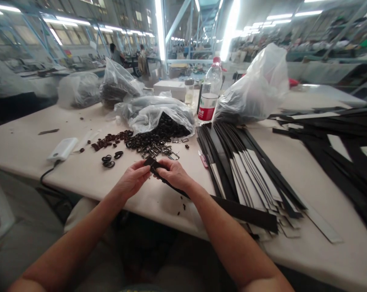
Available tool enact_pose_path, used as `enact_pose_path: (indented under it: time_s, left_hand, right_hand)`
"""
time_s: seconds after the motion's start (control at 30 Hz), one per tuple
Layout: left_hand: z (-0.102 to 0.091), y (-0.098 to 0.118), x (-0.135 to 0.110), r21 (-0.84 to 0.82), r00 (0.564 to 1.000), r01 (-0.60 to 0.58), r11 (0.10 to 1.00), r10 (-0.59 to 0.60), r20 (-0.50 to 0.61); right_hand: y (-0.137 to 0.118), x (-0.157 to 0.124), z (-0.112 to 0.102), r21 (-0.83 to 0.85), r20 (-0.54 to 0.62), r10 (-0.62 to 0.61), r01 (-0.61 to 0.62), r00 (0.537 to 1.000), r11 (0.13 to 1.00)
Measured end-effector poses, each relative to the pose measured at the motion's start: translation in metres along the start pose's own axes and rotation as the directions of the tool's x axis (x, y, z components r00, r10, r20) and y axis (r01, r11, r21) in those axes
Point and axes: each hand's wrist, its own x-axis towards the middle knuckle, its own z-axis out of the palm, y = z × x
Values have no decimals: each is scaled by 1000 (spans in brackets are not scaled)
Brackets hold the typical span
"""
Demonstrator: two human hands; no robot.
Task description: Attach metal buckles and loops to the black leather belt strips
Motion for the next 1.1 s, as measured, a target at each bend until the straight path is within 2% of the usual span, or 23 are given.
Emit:
enact_pose_path:
  time_s: [0.1,0.3,0.43,0.53,0.67,0.73,0.87,1.0,1.1]
  left_hand:
    - [-6,5,1,140,998,6,990,-14,57]
    - [-10,3,-2,192,994,13,981,-34,107]
    - [-11,-2,-2,253,991,-74,965,43,128]
    - [-10,2,-5,332,976,-164,929,105,189]
    - [-7,8,-10,376,960,-182,909,83,266]
    - [-6,7,-10,367,971,-164,916,83,226]
    - [-10,5,-4,317,991,-137,938,131,39]
    - [-16,7,4,68,984,-95,993,105,-146]
    - [-15,5,2,-39,989,-47,998,41,-140]
  right_hand:
    - [0,0,1,10,66,38,-39,997,999]
    - [4,0,3,-151,79,21,-9,997,989]
    - [3,-1,3,-204,75,6,9,997,979]
    - [0,-3,3,-242,74,1,17,997,970]
    - [-2,-4,5,-319,71,2,21,997,948]
    - [-1,-5,7,-381,45,-18,34,999,924]
    - [-5,-6,6,-478,55,-34,56,998,877]
    - [-13,-7,3,-501,65,63,-22,996,865]
    - [-12,-7,5,-526,40,36,-10,999,851]
